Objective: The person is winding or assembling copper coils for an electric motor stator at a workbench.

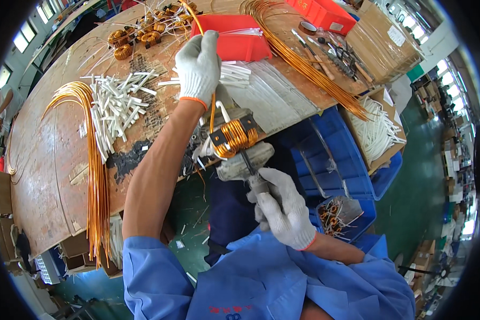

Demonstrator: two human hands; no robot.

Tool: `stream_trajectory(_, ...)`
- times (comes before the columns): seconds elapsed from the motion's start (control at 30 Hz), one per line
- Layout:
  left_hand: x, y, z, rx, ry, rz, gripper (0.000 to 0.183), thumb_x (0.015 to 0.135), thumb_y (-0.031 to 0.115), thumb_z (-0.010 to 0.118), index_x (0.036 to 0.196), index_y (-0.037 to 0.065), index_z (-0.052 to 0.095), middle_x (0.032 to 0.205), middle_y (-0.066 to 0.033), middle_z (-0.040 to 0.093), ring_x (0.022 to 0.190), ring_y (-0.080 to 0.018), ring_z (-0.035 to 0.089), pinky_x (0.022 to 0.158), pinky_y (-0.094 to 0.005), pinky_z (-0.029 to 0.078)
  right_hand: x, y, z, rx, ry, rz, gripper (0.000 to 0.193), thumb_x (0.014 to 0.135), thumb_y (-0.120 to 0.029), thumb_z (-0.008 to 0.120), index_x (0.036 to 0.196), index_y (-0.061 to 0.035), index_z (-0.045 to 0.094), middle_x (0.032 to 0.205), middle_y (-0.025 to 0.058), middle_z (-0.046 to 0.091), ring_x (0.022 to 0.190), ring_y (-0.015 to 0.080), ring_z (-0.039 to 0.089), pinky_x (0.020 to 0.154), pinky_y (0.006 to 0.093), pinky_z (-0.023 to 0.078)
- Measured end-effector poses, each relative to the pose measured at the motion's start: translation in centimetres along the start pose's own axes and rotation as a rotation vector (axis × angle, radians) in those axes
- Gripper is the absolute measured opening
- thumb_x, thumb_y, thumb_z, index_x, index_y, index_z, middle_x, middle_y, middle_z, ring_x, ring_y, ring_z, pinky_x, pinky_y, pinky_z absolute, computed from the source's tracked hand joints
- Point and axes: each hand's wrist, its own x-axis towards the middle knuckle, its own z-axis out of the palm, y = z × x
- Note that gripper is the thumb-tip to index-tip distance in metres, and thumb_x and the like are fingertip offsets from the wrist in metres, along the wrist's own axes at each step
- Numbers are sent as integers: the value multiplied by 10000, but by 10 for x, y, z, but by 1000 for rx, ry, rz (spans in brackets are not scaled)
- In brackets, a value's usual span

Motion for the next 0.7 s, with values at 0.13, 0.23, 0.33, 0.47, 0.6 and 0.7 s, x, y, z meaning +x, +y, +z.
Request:
stream_trajectory(0.13, 10, -7, 6, 17, -72, -3, 404, 1116, 361, 662, 1073, -24, 779, 620, 26, 588, 501, -53, 497, 477, -261, 354, 29, -23, -5, -1, -47, 77, 458, 1095, 14, 577, 1523, -10, 415, 1129, 152, 687, 818, 127, 680, 617, 262, 585)
stream_trajectory(0.23, 14, -8, 8, 71, -78, 73, 397, 1121, 347, 665, 1153, -22, 806, 622, 37, 591, 498, -50, 502, 480, -250, 363, 25, -38, -22, -246, -98, 74, 494, 1039, -20, 701, 1473, 13, 466, 1107, 160, 752, 929, 202, 793, 740, 352, 643)
stream_trajectory(0.33, 4, -4, 12, 224, 4, 229, 364, 1109, 304, 673, 1228, -24, 781, 662, 17, 609, 550, -80, 535, 519, -272, 413, 2, -35, -31, -513, -113, -81, 534, 1008, 5, 716, 1484, 31, 474, 1148, 213, 763, 1005, 297, 812, 917, 388, 639)
stream_trajectory(0.47, -52, 35, -22, -299, -196, -499, 493, 1143, 379, 591, 1479, 19, 610, 807, -84, 644, 759, -236, 689, 715, -424, 610, -27, -17, -39, -485, -79, -91, 490, 1042, -87, 707, 1465, 17, 480, 1162, 244, 758, 1031, 404, 794, 874, 454, 631)
stream_trajectory(0.6, -99, 44, -32, -347, -216, -407, 788, 1159, 641, 414, 1427, -80, 581, 950, -158, 697, 910, -316, 743, 812, -509, 633, -23, 7, -29, -431, -124, -99, 302, 1073, -114, 659, 1297, 17, 504, 1069, 250, 756, 1006, 478, 772, 814, 479, 610)
stream_trajectory(0.7, -99, 50, -27, -203, -24, -323, 924, 1131, 732, 313, 1435, -96, 588, 1185, -243, 728, 1062, -367, 754, 995, -476, 621, -68, -5, -39, -357, -197, -155, 297, 1088, -95, 615, 1330, 23, 490, 894, 165, 699, 725, 334, 734, 654, 434, 565)
